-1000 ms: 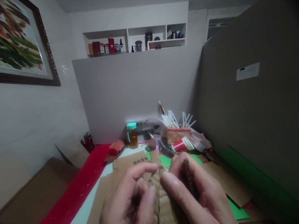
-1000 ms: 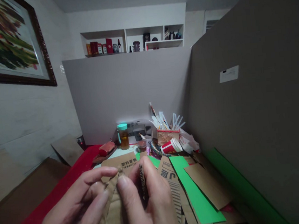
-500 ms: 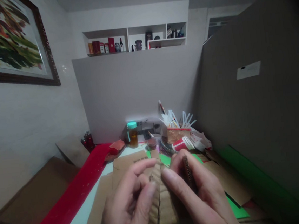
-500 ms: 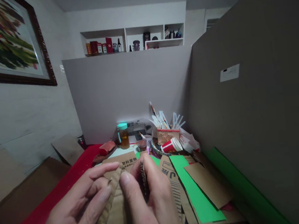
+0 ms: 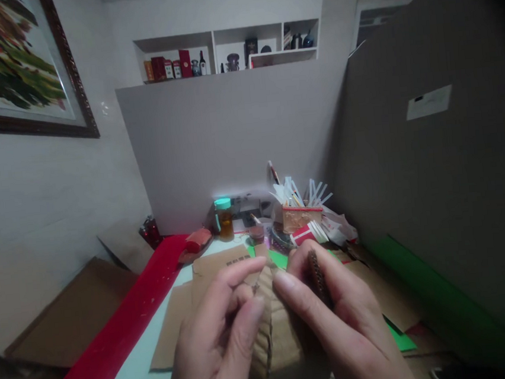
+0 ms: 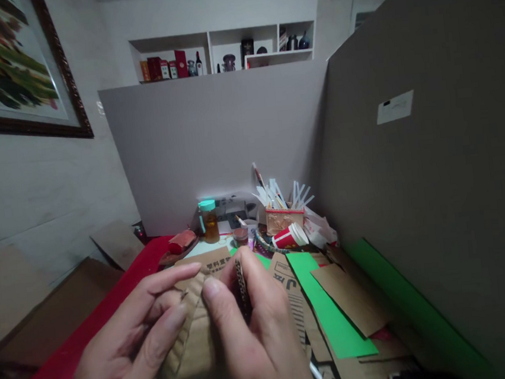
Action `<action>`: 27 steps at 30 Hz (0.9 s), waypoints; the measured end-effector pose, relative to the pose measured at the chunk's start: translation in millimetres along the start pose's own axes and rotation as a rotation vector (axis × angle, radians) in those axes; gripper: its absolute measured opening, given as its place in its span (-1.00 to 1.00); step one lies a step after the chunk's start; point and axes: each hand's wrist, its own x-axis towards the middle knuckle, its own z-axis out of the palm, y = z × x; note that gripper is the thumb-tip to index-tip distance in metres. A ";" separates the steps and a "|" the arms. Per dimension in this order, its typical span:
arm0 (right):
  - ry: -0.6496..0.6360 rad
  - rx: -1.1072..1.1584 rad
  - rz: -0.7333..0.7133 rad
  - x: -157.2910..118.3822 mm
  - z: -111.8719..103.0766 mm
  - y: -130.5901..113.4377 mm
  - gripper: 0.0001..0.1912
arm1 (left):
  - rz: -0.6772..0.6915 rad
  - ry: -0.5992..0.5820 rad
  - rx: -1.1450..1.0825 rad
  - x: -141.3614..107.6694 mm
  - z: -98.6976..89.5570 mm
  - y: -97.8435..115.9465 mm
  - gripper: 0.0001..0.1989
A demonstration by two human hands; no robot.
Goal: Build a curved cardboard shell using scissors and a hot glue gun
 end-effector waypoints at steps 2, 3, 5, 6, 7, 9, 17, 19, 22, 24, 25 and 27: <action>0.010 -0.006 -0.007 0.6 0.5 0.1 -0.69 | -0.004 -0.020 -0.002 -0.3 -0.1 -0.7 -0.71; 0.012 -0.010 -0.008 0.8 0.6 0.1 -0.69 | -0.004 -0.029 -0.003 -0.3 -0.1 -1.4 -0.71; 0.005 -0.019 -0.013 0.9 0.3 0.4 -0.68 | 0.001 -0.044 -0.011 0.0 0.3 -3.1 -0.72; 0.001 -0.025 -0.020 0.9 0.0 0.8 -0.68 | 0.004 -0.051 -0.019 0.3 0.5 -4.0 -0.72; -0.004 -0.036 -0.032 0.8 -0.4 1.4 -0.67 | 0.007 -0.056 -0.028 0.7 0.8 -4.9 -0.72; -0.012 -0.075 -0.064 0.9 -0.9 2.9 -0.67 | 0.021 -0.053 -0.050 1.8 1.2 -6.2 -0.72; -0.101 -0.228 -0.284 7.7 3.7 9.8 -0.74 | -0.085 -0.112 -0.271 3.3 2.7 -5.8 -0.68; -0.102 -0.244 -0.326 7.9 4.5 11.8 -0.75 | -0.095 -0.090 -0.264 2.5 3.2 -5.6 -0.68; -0.090 -0.259 -0.354 6.0 5.2 13.9 -0.76 | -0.080 -0.080 -0.237 0.8 4.3 -6.2 -0.68; -0.077 -0.242 -0.324 3.9 6.2 13.6 -0.76 | -0.073 -0.070 -0.212 -0.3 5.4 -6.9 -0.69; -0.067 -0.227 -0.299 2.8 6.9 12.8 -0.76 | -0.072 -0.062 -0.199 -0.7 6.1 -7.3 -0.69; -0.049 -0.201 -0.248 0.6 8.7 10.7 -0.76 | -0.063 -0.038 -0.171 -1.4 7.7 -7.7 -0.69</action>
